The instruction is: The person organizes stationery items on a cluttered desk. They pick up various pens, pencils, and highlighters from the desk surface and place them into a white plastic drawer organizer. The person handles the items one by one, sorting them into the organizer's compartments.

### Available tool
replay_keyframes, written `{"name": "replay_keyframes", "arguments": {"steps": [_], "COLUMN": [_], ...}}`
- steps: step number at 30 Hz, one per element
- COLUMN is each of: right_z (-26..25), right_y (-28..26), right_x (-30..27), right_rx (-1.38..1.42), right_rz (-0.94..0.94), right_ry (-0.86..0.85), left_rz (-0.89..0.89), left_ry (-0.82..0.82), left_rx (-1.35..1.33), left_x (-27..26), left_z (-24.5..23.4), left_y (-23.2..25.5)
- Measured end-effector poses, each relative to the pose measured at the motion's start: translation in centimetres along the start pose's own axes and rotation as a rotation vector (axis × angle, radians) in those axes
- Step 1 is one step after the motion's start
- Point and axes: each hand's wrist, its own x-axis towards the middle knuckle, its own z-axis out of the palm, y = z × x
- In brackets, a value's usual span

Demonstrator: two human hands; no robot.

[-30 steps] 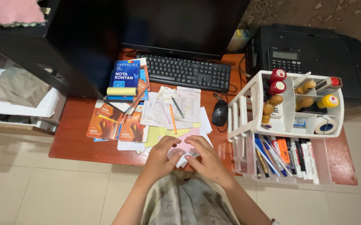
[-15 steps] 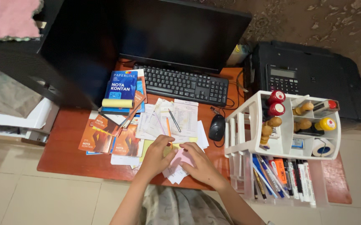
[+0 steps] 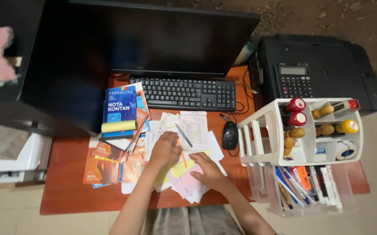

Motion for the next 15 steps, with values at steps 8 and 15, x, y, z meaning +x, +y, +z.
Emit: {"name": "replay_keyframes", "arguments": {"steps": [8, 15], "right_z": [3.8, 6.0], "right_y": [3.5, 4.2], "right_x": [1.5, 1.8], "right_rx": [-0.224, -0.311], "right_rz": [-0.077, 0.008], "right_ry": [0.12, 0.147], "left_rz": [0.222, 0.329], "left_ry": [-0.08, -0.097], "left_rx": [0.158, 0.106], "left_x": [3.3, 4.1], "left_z": [0.7, -0.1], "left_y": [-3.4, -3.6]}}
